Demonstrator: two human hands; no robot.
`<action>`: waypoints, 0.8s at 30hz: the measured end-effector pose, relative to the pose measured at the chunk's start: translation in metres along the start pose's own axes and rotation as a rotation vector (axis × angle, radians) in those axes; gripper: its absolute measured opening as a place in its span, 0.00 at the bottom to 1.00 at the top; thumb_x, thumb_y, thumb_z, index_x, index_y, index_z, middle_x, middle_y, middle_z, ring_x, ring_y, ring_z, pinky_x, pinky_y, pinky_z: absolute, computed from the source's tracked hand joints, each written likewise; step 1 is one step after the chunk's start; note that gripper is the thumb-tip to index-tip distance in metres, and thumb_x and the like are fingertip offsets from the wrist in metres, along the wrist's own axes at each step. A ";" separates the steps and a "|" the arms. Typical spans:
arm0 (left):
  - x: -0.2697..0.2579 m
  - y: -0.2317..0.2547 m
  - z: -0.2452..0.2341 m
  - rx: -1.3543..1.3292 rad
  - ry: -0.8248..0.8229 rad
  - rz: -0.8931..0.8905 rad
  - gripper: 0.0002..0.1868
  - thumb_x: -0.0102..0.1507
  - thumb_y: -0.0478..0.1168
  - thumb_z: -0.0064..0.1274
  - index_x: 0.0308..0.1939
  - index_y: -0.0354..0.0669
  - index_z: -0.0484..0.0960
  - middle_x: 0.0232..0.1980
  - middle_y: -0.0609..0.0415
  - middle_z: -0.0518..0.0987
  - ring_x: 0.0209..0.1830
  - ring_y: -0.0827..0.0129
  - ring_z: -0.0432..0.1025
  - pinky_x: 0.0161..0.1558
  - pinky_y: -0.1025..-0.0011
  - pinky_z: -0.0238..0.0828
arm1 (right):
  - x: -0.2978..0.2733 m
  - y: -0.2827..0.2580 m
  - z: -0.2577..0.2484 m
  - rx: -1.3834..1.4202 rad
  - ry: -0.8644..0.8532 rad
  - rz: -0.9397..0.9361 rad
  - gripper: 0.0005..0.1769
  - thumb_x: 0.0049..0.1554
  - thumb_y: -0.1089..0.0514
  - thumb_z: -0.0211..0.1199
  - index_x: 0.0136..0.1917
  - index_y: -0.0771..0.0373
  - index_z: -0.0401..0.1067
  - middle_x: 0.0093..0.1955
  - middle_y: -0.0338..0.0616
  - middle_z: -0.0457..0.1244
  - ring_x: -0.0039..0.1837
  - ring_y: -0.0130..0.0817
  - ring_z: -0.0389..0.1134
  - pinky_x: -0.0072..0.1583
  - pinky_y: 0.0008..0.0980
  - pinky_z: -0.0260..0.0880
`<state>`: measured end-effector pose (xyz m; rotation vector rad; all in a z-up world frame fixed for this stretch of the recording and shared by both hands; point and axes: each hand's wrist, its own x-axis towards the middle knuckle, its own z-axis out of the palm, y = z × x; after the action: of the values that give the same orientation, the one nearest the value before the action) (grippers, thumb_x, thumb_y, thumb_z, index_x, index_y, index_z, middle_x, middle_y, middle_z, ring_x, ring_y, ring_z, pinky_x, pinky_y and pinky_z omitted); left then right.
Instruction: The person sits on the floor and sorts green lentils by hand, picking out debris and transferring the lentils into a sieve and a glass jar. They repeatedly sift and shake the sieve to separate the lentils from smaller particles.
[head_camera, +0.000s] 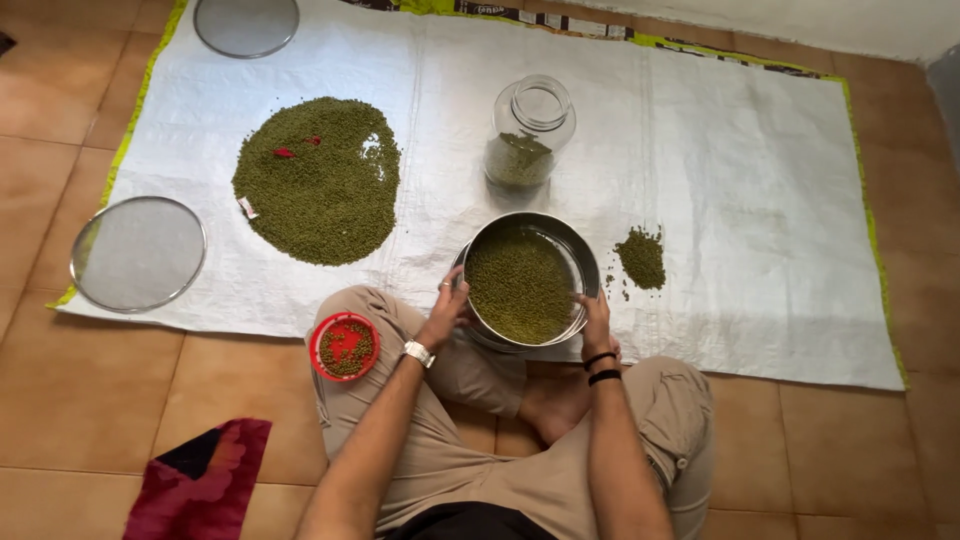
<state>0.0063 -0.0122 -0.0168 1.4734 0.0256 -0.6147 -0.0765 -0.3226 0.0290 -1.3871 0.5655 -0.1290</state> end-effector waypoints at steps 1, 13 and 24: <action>-0.005 0.000 0.001 0.000 0.001 0.027 0.46 0.66 0.72 0.37 0.83 0.61 0.47 0.62 0.48 0.64 0.50 0.68 0.67 0.49 0.62 0.73 | -0.001 -0.002 0.001 -0.016 -0.004 -0.004 0.33 0.60 0.50 0.54 0.76 0.63 0.62 0.60 0.45 0.63 0.58 0.37 0.64 0.55 0.36 0.69; 0.001 0.003 -0.003 -0.242 -0.044 0.068 0.36 0.71 0.64 0.37 0.77 0.49 0.68 0.43 0.59 0.75 0.38 0.75 0.72 0.40 0.75 0.76 | 0.002 0.018 -0.023 -0.035 0.062 0.061 0.28 0.64 0.41 0.56 0.66 0.65 0.65 0.60 0.49 0.62 0.59 0.40 0.63 0.59 0.37 0.67; 0.008 -0.003 -0.003 -0.375 0.024 0.096 0.25 0.78 0.61 0.42 0.58 0.42 0.72 0.37 0.60 0.69 0.29 0.78 0.62 0.30 0.79 0.58 | -0.022 0.006 -0.003 -0.082 -0.065 0.103 0.37 0.58 0.43 0.57 0.78 0.51 0.54 0.67 0.46 0.60 0.62 0.36 0.66 0.55 0.37 0.72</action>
<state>0.0128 -0.0120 -0.0225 1.1118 0.0843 -0.4836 -0.0979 -0.3151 0.0298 -1.4338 0.5922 0.0219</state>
